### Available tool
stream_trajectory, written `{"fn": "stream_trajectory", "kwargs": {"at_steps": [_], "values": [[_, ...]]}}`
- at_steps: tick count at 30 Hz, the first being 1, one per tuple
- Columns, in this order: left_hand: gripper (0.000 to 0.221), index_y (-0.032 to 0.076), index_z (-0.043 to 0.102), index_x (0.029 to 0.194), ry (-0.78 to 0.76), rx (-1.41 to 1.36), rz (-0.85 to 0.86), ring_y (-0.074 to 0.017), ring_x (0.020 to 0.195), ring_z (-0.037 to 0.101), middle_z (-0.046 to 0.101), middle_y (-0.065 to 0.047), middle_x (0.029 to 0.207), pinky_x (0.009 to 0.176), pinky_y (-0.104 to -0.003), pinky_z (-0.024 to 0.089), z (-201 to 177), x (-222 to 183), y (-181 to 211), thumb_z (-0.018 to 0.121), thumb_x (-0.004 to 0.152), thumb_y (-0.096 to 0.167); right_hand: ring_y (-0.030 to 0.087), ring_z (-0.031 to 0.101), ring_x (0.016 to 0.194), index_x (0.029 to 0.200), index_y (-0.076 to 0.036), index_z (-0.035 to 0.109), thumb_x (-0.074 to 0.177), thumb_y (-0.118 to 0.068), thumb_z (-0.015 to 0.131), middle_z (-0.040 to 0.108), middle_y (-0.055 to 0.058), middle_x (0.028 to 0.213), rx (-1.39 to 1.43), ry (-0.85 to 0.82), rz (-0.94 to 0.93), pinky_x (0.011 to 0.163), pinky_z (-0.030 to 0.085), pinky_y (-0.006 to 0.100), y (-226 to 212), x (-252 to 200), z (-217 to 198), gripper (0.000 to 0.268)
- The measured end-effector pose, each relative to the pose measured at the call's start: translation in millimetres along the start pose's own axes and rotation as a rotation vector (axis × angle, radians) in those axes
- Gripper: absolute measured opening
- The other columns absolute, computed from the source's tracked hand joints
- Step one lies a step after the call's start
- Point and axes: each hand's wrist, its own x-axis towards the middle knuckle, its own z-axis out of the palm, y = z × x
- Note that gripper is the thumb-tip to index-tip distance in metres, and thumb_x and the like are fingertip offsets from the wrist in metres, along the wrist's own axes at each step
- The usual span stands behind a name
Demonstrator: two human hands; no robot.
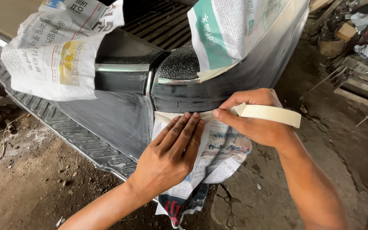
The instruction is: Masking the tail light area of a pickup truck with newspaper and masking tape for preparation before painting.
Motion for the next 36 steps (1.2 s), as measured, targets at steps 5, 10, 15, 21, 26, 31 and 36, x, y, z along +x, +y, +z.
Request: {"fn": "stream_trajectory", "kwargs": {"at_steps": [5,10,15,21,26,31,36], "values": [[0.051,-0.004,0.058,0.141,0.007,-0.013,0.019,-0.0353,0.134,0.057,0.061,-0.021,0.145,0.113,-0.046,0.045,-0.8,1.7,-0.9,0.059,0.093,0.015,0.005,0.064,0.054,0.084,-0.008,0.083,0.080,-0.025,0.085,0.073,0.001,0.061,0.051,0.010,0.024,0.046,0.047,0.024,4.7,0.0,4.2,0.018],[0.053,-0.005,0.054,0.148,-0.037,0.042,-0.010,-0.0330,0.138,0.054,0.057,-0.019,0.148,0.116,-0.045,0.045,3.7,-0.6,5.1,0.055,0.099,0.015,0.006,0.066,0.053,0.086,-0.009,0.083,0.079,-0.025,0.087,0.074,0.001,0.063,0.043,0.028,0.040,0.046,0.048,0.023,2.4,-2.2,5.3,0.017],[0.053,-0.010,0.055,0.143,-0.035,0.056,0.002,-0.0371,0.138,0.053,0.056,-0.026,0.145,0.115,-0.045,0.045,4.9,11.0,14.5,0.053,0.096,0.014,0.007,0.070,0.057,0.094,-0.007,0.081,0.081,-0.021,0.087,0.077,0.004,0.072,0.040,0.134,-0.078,0.047,0.051,0.024,3.8,-18.0,9.0,0.019],[0.053,-0.009,0.057,0.142,-0.012,0.038,0.045,-0.0365,0.137,0.054,0.056,-0.025,0.147,0.113,-0.045,0.045,5.0,14.1,9.0,0.053,0.096,0.017,0.014,0.075,0.071,0.101,-0.005,0.076,0.090,-0.013,0.082,0.078,0.009,0.088,-0.040,0.318,-0.374,0.062,0.057,0.029,-2.2,-49.3,18.0,0.015],[0.054,-0.010,0.058,0.140,-0.031,0.065,0.067,-0.0365,0.134,0.054,0.057,-0.026,0.145,0.110,-0.044,0.046,3.0,16.6,10.6,0.053,0.094,0.018,0.020,0.074,0.074,0.096,-0.004,0.076,0.089,-0.011,0.082,0.078,0.010,0.087,-0.195,0.413,-0.511,0.072,0.059,0.035,12.7,-46.7,18.4,0.011],[0.051,-0.007,0.058,0.140,-0.009,0.048,0.032,-0.0343,0.135,0.054,0.058,-0.023,0.144,0.110,-0.044,0.046,5.7,15.0,11.9,0.057,0.095,0.017,0.011,0.073,0.067,0.094,-0.003,0.079,0.089,-0.011,0.082,0.078,0.007,0.081,0.039,0.328,-0.229,0.059,0.054,0.024,12.8,-29.6,13.0,0.009],[0.053,-0.006,0.059,0.140,-0.011,0.007,-0.001,-0.0332,0.135,0.054,0.057,-0.021,0.146,0.110,-0.044,0.046,5.2,15.6,13.8,0.060,0.093,0.018,0.007,0.072,0.067,0.091,-0.004,0.080,0.088,-0.013,0.082,0.078,0.005,0.078,0.142,0.266,-0.107,0.057,0.054,0.022,22.5,-25.3,16.9,0.010]]}}
